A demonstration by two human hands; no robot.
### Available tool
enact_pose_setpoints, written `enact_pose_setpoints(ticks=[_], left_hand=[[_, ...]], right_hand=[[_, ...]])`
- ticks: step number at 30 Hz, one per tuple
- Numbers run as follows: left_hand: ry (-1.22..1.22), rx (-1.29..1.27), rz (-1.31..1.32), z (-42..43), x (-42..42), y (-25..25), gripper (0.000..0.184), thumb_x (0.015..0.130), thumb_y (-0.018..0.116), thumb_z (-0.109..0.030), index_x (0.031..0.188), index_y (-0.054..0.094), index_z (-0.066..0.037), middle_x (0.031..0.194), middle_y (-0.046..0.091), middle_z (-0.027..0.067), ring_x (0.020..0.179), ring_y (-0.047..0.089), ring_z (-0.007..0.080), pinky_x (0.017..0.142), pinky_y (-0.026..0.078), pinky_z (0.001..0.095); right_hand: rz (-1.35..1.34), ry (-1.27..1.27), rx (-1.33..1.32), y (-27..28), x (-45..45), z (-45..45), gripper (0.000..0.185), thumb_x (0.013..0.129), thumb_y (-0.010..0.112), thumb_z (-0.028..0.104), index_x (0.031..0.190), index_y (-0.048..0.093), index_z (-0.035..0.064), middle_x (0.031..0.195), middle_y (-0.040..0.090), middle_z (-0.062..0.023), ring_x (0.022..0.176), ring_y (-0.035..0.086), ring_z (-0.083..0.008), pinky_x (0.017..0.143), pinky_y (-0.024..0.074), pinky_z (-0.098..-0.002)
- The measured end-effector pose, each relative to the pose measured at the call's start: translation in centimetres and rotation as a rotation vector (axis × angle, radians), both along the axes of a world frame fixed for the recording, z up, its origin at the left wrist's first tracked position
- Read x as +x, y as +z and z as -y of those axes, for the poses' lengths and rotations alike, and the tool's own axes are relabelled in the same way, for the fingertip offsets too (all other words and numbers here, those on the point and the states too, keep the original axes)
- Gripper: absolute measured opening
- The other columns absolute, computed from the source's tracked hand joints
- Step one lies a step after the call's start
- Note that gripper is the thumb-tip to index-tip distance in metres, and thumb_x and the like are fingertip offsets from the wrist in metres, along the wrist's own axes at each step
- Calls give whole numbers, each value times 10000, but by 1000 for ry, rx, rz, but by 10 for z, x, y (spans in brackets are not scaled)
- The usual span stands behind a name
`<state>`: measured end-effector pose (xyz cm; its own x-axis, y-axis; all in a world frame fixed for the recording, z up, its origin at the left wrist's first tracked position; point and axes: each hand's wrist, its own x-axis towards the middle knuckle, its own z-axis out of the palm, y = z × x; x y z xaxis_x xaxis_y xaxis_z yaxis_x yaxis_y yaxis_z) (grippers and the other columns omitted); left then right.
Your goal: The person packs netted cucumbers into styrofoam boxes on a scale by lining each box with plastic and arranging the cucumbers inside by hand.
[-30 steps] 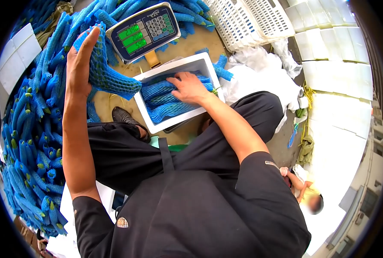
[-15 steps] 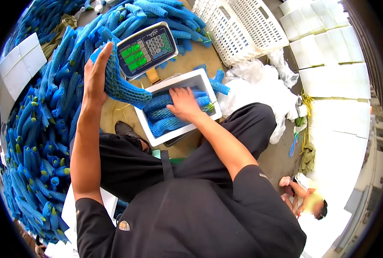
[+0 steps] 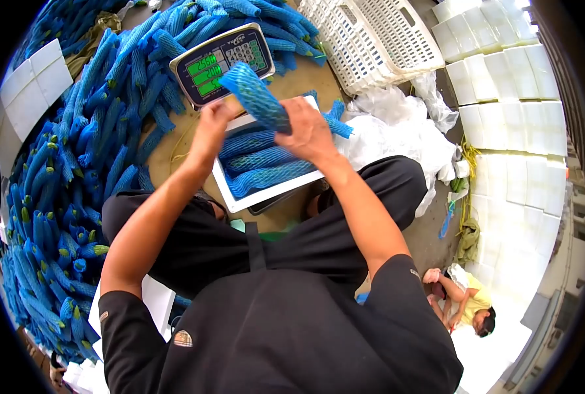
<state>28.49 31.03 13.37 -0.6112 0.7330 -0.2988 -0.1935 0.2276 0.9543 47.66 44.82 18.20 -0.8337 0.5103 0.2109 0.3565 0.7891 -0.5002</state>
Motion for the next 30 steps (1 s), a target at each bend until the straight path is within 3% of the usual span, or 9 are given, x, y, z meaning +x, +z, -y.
enact_pose_setpoints(ticks=[2,4,6,7,14,18,22,25,30], left_hand=[[-462,-294,-670,29,22,-8,864,761,879,-429,1394,522,38,1357,593,245,1284,567,398,1114,444,464],[-508,-65,-1135,50,45,-58,999,652,887,-519,1396,517,36,1355,573,252,1315,525,433,1162,386,523],[-695,-362,-1069,49,59,-50,1232,570,869,-697,1486,465,21,1454,512,281,1401,442,436,1209,290,538],[-569,-279,-1138,53,65,-59,1334,506,838,-790,1493,455,22,1458,499,276,1412,409,443,1215,239,561],[-597,-246,-1137,60,71,-52,1389,443,905,-700,1508,433,57,1387,509,257,1272,485,425,1153,342,511],[-568,-214,-1141,64,77,-55,1329,483,913,-654,1486,451,84,1352,517,247,1196,520,386,1103,407,465],[-595,-246,-1149,64,78,-46,1256,520,921,-610,1474,471,73,1338,533,244,1247,517,396,1085,428,454],[-643,-311,-1080,62,76,-26,1072,624,922,-480,1457,502,47,1353,541,233,1287,512,398,1092,429,450],[-310,-216,-1095,54,61,-26,821,757,839,-236,1458,506,31,1497,493,206,1401,459,390,1181,372,455]], right_hand=[[127,42,-6,-5,11,-20,538,757,740,153,1279,622,93,1196,627,-162,1100,626,-382,945,519,-449],[221,126,-43,-15,13,-25,520,750,736,157,1262,653,112,1197,625,-152,1130,615,-377,971,512,-454],[286,237,-105,-27,8,-27,525,735,752,152,1255,677,142,1180,633,-142,1146,607,-389,985,508,-473],[279,285,-110,-33,6,-27,521,744,741,158,1262,680,138,1182,635,-138,1144,608,-392,998,504,-478],[348,390,-63,-47,-19,-33,580,755,710,112,1330,633,126,1229,641,-167,1167,611,-395,1027,502,-458],[165,485,48,-66,-30,-14,577,752,726,71,1321,658,136,1148,681,-145,1152,632,-359,1052,493,-470],[129,258,357,-92,-25,10,580,823,675,89,1393,628,187,1259,622,-76,1269,556,-308,1155,398,-523],[126,211,403,-93,-25,18,553,844,647,103,1395,608,106,1298,584,-103,1297,529,-315,1157,391,-529],[62,205,258,-93,-22,39,516,832,645,87,1338,600,-3,1269,587,-160,1207,576,-331,1082,460,-447]])
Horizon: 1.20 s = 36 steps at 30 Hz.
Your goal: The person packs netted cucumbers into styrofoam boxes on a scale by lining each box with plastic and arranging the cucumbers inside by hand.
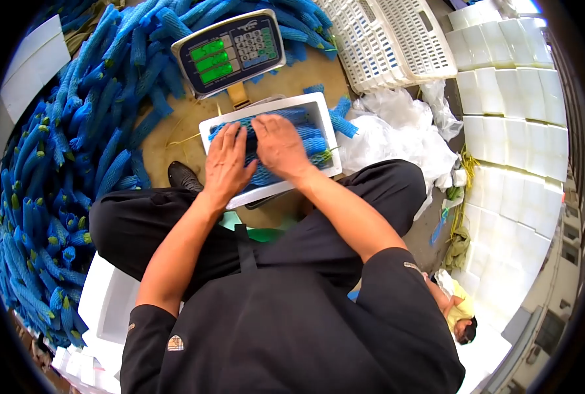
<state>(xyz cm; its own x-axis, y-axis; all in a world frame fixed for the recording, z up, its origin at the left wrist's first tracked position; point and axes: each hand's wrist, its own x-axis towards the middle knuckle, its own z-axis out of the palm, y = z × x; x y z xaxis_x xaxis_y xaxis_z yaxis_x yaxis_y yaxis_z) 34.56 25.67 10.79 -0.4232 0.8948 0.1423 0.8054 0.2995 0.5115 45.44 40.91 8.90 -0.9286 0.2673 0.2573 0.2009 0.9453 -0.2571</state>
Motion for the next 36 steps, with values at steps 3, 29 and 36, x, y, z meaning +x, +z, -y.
enact_pose_setpoints(ticks=[3,29,36], left_hand=[[-90,-83,11,5,-8,-17,909,786,824,-258,1531,413,62,1568,420,236,1436,428,409,1204,352,457],[-746,955,1112,36,56,257,254,962,678,-130,1156,648,31,915,721,129,800,698,244,778,567,369],[-974,1036,1169,50,65,280,223,984,660,-165,1131,660,3,951,718,133,829,692,256,798,560,387]], right_hand=[[-43,-48,-63,-5,3,16,529,852,653,93,1351,569,-59,1289,580,-190,1225,561,-355,1087,470,-430],[-179,-482,-291,216,156,-33,339,991,700,175,1304,674,47,1263,703,-117,1209,640,-261,1075,457,-368],[-150,-681,-222,184,222,-53,330,1012,681,201,1315,686,71,1326,680,-107,1259,611,-263,1105,440,-366]])
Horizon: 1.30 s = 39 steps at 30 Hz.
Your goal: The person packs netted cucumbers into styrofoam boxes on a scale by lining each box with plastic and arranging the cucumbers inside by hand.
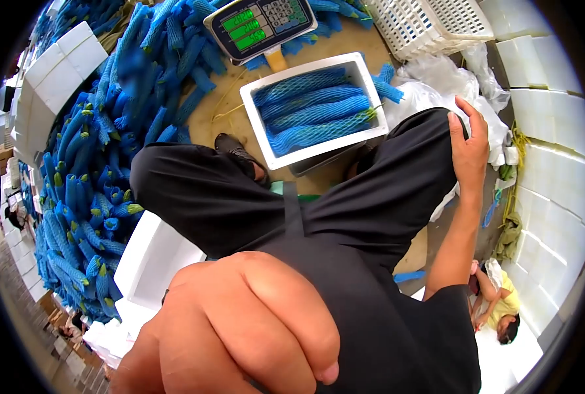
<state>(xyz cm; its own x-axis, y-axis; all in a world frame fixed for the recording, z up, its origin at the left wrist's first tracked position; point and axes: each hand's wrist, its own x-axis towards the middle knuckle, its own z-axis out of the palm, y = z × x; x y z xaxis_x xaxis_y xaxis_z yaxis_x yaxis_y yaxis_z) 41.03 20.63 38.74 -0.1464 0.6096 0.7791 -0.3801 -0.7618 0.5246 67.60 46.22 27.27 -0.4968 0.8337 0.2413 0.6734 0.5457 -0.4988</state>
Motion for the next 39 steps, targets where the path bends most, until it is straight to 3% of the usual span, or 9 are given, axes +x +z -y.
enact_pose_setpoints(ticks=[3,13,17,22,26,32,35,36,39], left_hand=[[-20,22,-15,-1,2,4,213,993,652,-180,1120,665,-9,967,717,135,841,689,262,806,557,394],[-38,99,-160,-23,-11,-3,198,1024,627,-230,1083,681,-49,1020,712,140,883,681,280,834,546,420],[459,-290,-317,23,-25,-23,374,1064,512,-218,813,670,9,786,706,118,691,667,237,699,562,410],[950,-845,-47,90,-100,-60,200,1071,536,-92,1066,690,37,849,685,63,791,654,144,729,516,267],[1247,-954,171,114,-140,-125,200,1087,563,-159,1104,685,-2,885,668,50,821,618,107,789,493,242],[1114,-1239,514,139,-195,-263,338,1040,636,-244,1289,638,-15,1106,707,115,1039,685,196,1012,519,330],[1370,-1742,-248,168,-235,-374,546,968,705,-339,1376,585,4,1327,640,208,1255,622,334,1083,479,417],[1370,-1779,-371,181,-253,-384,704,902,746,-387,1446,530,3,1469,534,259,1384,499,429,1153,413,473],[1452,-1953,-1004,225,-303,-416,717,905,745,-320,1508,487,-31,1592,442,218,1459,432,402,1205,351,490]], right_hand=[[213,77,99,-17,-2,4,338,996,686,224,1304,696,85,1351,665,-91,1268,596,-277,1113,437,-380],[256,74,193,-24,-14,2,299,954,713,227,1225,727,102,1296,691,-86,1236,603,-300,1097,444,-397],[244,113,199,-30,-15,-1,281,986,700,219,1224,724,71,1303,683,-109,1247,600,-313,1103,437,-407],[334,116,145,-32,-10,-7,299,1035,634,215,1285,688,61,1382,644,-100,1318,549,-302,1138,407,-403],[402,158,167,-35,-14,-15,301,1035,626,218,1289,684,67,1373,643,-118,1308,551,-321,1128,403,-427],[469,203,140,-32,-26,-23,274,1024,631,186,1253,695,50,1330,657,-134,1285,568,-326,1130,396,-430],[502,197,135,-28,-32,-23,262,1020,630,178,1237,700,50,1318,664,-130,1274,576,-326,1125,398,-426],[507,193,133,-26,-37,-21,258,1018,631,177,1232,702,50,1315,666,-129,1272,578,-325,1123,398,-426],[530,181,119,-19,-42,-15,246,1011,632,169,1214,703,51,1313,665,-125,1274,577,-318,1117,402,-424]])
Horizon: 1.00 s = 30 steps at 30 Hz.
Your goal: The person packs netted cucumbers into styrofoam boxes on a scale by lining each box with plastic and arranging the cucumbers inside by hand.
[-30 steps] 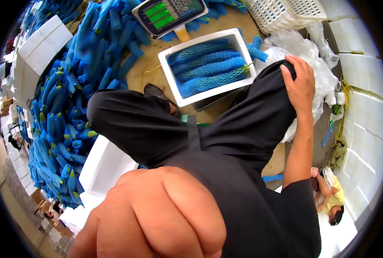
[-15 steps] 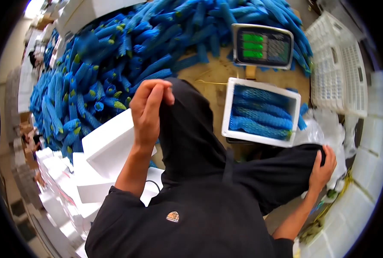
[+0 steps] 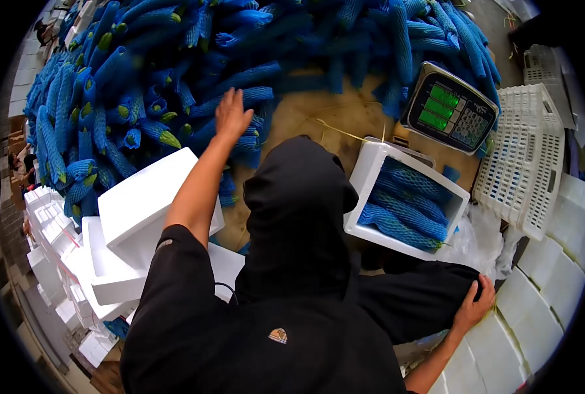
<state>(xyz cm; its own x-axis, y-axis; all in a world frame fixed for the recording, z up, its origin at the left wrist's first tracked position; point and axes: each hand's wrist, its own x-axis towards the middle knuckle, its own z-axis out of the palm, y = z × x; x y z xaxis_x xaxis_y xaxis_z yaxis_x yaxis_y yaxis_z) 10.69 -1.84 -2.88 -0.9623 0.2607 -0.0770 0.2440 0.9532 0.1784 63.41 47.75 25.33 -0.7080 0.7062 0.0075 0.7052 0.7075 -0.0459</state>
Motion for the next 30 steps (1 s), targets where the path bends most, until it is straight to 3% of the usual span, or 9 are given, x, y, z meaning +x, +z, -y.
enact_pose_setpoints(ticks=[3,9,13,14,17,20,23,27,30], left_hand=[[73,-98,79,33,-22,-24,736,851,801,-304,1485,520,-59,1545,484,197,1424,460,393,1180,371,495],[-231,-263,-26,33,-27,8,626,714,871,-207,1274,618,-88,1236,589,146,1198,545,340,1086,424,455],[-278,-181,104,42,-33,3,598,717,853,-250,1227,591,-83,1211,662,169,1152,632,365,1032,469,463],[-350,-180,144,45,-38,6,575,767,817,-354,1220,592,-80,1130,687,174,1082,663,378,1010,474,458],[-256,-79,256,28,-52,34,563,853,768,-467,1251,595,-108,1265,669,159,1196,614,362,997,479,460],[-130,156,-121,29,-76,-20,566,855,790,-438,1282,607,-113,1329,631,144,1245,577,362,1023,472,474],[-23,-86,-61,16,-87,-28,583,833,827,-373,1302,615,-100,1316,604,154,1242,565,373,1040,466,502],[-127,-234,78,-4,-87,-8,557,781,855,-330,1240,647,-92,1263,608,161,1266,540,375,1049,459,516],[-340,42,79,-1,-87,-3,482,762,816,-265,1184,644,-108,1210,631,171,1214,579,392,1049,467,512]], right_hand=[[12,-15,0,3,-5,4,237,1013,628,162,1209,701,49,1314,660,-123,1281,570,-318,1122,401,-426],[-1,-64,12,2,-4,5,214,1012,630,149,1183,705,44,1295,659,-122,1282,564,-327,1136,393,-430],[2,-58,-1,9,-11,9,208,1008,632,143,1174,707,43,1285,659,-124,1278,566,-325,1134,394,-426],[7,-52,3,9,-11,9,207,1006,633,142,1173,707,43,1280,660,-125,1274,567,-325,1133,394,-425],[11,-52,9,9,-18,11,204,999,638,137,1165,707,42,1264,663,-128,1258,574,-326,1125,398,-426],[16,-65,16,11,-24,16,198,993,641,134,1154,708,41,1249,667,-129,1239,581,-327,1112,406,-428],[10,-47,41,12,-26,14,190,991,641,130,1144,710,41,1242,670,-128,1227,587,-326,1101,413,-427],[-13,-81,55,16,-27,22,181,985,649,125,1134,715,45,1229,677,-128,1215,594,-326,1094,421,-428],[-17,-66,88,15,-18,23,179,977,661,115,1132,719,48,1220,683,-129,1206,600,-324,1088,425,-430]])
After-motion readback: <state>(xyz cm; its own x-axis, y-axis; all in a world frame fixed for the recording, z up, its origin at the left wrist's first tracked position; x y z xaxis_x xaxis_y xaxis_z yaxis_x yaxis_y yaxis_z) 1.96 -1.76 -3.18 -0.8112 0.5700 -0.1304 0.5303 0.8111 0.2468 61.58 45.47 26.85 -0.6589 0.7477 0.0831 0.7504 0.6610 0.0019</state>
